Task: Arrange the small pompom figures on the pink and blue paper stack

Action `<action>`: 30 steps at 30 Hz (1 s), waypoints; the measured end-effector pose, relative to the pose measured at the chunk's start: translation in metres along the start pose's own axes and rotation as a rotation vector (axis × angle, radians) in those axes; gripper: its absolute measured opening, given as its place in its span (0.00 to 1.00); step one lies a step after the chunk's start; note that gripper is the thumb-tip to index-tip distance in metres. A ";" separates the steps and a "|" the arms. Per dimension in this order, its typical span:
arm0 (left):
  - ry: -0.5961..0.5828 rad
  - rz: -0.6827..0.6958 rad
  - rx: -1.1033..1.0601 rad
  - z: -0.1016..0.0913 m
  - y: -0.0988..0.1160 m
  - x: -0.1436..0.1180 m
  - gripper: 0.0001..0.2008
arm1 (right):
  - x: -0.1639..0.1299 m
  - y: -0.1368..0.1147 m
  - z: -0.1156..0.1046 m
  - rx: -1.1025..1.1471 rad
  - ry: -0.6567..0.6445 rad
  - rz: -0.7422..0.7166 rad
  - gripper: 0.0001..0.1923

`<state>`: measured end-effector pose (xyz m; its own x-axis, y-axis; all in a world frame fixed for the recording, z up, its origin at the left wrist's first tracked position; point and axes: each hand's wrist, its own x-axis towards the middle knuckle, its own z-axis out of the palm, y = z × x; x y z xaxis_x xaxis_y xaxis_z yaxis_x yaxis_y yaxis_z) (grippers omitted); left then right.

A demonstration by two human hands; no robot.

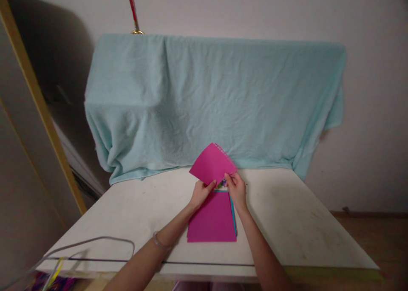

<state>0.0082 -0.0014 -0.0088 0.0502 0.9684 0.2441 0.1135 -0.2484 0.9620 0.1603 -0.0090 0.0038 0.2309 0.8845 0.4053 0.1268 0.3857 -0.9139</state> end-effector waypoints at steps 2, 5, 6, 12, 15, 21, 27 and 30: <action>0.016 0.008 -0.049 0.001 0.000 -0.001 0.16 | 0.000 -0.005 0.000 0.076 0.018 0.014 0.20; 0.043 -0.001 -0.070 -0.003 0.000 -0.001 0.16 | 0.000 -0.009 -0.002 0.130 0.083 0.064 0.24; 0.053 0.000 -0.071 -0.006 -0.001 0.000 0.16 | 0.001 -0.009 -0.002 0.132 0.099 0.080 0.25; 0.236 -0.046 -0.312 -0.020 -0.017 0.012 0.19 | -0.001 -0.001 -0.002 0.023 0.079 0.064 0.23; 0.293 -0.122 -0.442 -0.020 -0.023 0.017 0.20 | -0.003 0.003 0.000 -0.074 0.032 -0.008 0.20; 0.275 -0.172 -0.440 -0.018 -0.026 0.017 0.24 | -0.006 0.007 0.003 -0.224 -0.010 -0.085 0.16; 0.239 -0.166 -0.438 -0.016 -0.026 0.019 0.25 | -0.005 0.008 -0.001 -0.325 0.019 -0.123 0.14; 0.231 -0.158 -0.405 -0.015 -0.025 0.021 0.27 | -0.007 0.007 -0.002 -0.391 0.085 -0.166 0.13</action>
<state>-0.0087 0.0252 -0.0257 -0.1627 0.9843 0.0680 -0.2950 -0.1143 0.9486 0.1617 -0.0136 -0.0051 0.2533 0.7875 0.5619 0.5215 0.3781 -0.7649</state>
